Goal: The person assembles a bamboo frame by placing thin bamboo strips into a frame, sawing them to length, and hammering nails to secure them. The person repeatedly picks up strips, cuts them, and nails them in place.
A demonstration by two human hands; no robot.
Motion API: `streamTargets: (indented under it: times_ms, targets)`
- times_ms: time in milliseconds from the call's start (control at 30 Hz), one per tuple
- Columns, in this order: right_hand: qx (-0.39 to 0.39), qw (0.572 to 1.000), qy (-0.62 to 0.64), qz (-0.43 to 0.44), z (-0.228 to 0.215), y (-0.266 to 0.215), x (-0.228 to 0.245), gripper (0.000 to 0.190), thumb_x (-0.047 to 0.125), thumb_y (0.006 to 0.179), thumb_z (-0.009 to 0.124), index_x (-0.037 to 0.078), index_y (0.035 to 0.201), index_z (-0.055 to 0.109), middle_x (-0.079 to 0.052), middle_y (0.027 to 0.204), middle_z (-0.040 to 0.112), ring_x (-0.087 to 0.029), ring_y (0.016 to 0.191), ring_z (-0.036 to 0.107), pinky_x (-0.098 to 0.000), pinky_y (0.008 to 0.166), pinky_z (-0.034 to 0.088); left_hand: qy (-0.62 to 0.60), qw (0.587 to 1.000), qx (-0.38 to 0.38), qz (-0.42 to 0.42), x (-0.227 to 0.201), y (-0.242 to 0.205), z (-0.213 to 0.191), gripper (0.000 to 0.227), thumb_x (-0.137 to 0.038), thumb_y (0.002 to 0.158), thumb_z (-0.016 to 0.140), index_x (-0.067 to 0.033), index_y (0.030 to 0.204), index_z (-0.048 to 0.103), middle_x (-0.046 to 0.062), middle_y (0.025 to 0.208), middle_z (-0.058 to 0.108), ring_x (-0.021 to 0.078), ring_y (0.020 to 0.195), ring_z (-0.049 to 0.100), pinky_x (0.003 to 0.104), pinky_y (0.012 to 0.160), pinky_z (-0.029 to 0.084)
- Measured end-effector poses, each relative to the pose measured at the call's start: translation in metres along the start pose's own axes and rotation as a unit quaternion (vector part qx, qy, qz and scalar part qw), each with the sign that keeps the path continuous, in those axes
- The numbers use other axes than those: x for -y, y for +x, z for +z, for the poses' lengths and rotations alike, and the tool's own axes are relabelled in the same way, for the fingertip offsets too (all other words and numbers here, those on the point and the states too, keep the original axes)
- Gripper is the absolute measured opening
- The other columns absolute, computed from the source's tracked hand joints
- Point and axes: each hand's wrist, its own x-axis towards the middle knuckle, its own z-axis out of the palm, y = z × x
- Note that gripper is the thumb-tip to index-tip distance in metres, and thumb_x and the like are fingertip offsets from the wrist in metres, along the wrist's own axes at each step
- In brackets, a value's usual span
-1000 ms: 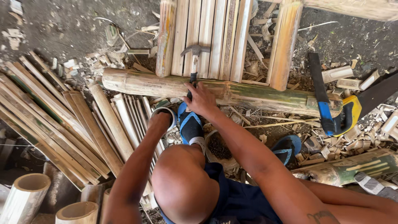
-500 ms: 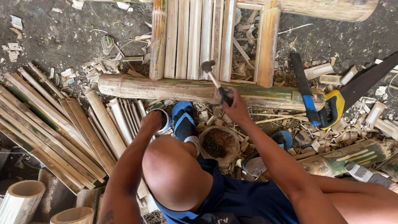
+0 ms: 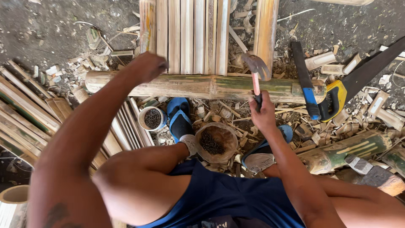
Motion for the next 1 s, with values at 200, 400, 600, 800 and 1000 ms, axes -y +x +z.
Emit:
streamTargets:
  times_ms: [200,400,600,800,1000]
  targets:
    - [0.064,0.986,-0.098,0.118,0.008,-0.011,-0.016,0.037,0.038,0.109,0.05,0.003,0.12,0.053,-0.013,0.068,0.059,-0.025,0.052,0.056,-0.043,0.052,0.04,-0.095,0.99,-0.001,-0.103,-0.073,0.116,0.091,0.014,-0.016,0.108,0.055,-0.007,0.109,0.066,0.012,0.115,0.068,0.0291,0.099,0.072,0.035,0.09,0.066]
    - [0.1,0.985,-0.104,0.097,0.008,-0.006,-0.028,0.036,0.037,0.11,0.047,0.004,0.124,0.052,-0.014,0.069,0.057,-0.029,0.052,0.055,-0.0468,0.05,0.04,0.0,0.998,-0.058,0.024,-0.077,0.158,0.136,0.008,-0.021,0.091,0.069,-0.0164,0.097,0.073,-0.001,0.148,0.054,0.023,0.147,0.034,0.045,0.124,0.023]
    - [0.094,0.988,-0.117,0.036,0.015,0.009,-0.017,0.028,0.027,0.11,0.047,0.003,0.125,0.049,-0.015,0.065,0.057,-0.034,0.05,0.056,-0.0492,0.048,0.038,-0.02,0.999,-0.026,-0.014,-0.068,0.162,0.142,0.003,-0.023,0.092,0.072,-0.0236,0.093,0.074,-0.011,0.156,0.047,0.0164,0.154,0.026,0.042,0.129,0.016]
    - [0.146,0.962,-0.222,0.065,0.032,0.027,-0.012,0.024,0.023,0.111,0.048,0.0,0.117,0.047,-0.017,0.063,0.059,-0.036,0.046,0.057,-0.0502,0.045,0.043,-0.014,0.999,-0.022,-0.019,-0.069,0.16,0.151,0.013,-0.029,0.092,0.072,-0.0258,0.104,0.075,-0.013,0.155,0.047,0.0146,0.153,0.025,0.041,0.13,0.016]
    - [0.071,0.98,-0.17,-0.08,0.034,0.028,-0.013,0.028,0.018,0.106,0.047,-0.006,0.12,0.047,-0.018,0.067,0.059,-0.033,0.044,0.057,-0.0459,0.04,0.041,-0.014,0.998,-0.056,0.0,-0.067,0.161,0.156,0.021,-0.028,0.091,0.073,-0.0237,0.111,0.075,-0.011,0.155,0.047,0.0153,0.153,0.026,0.042,0.128,0.016]
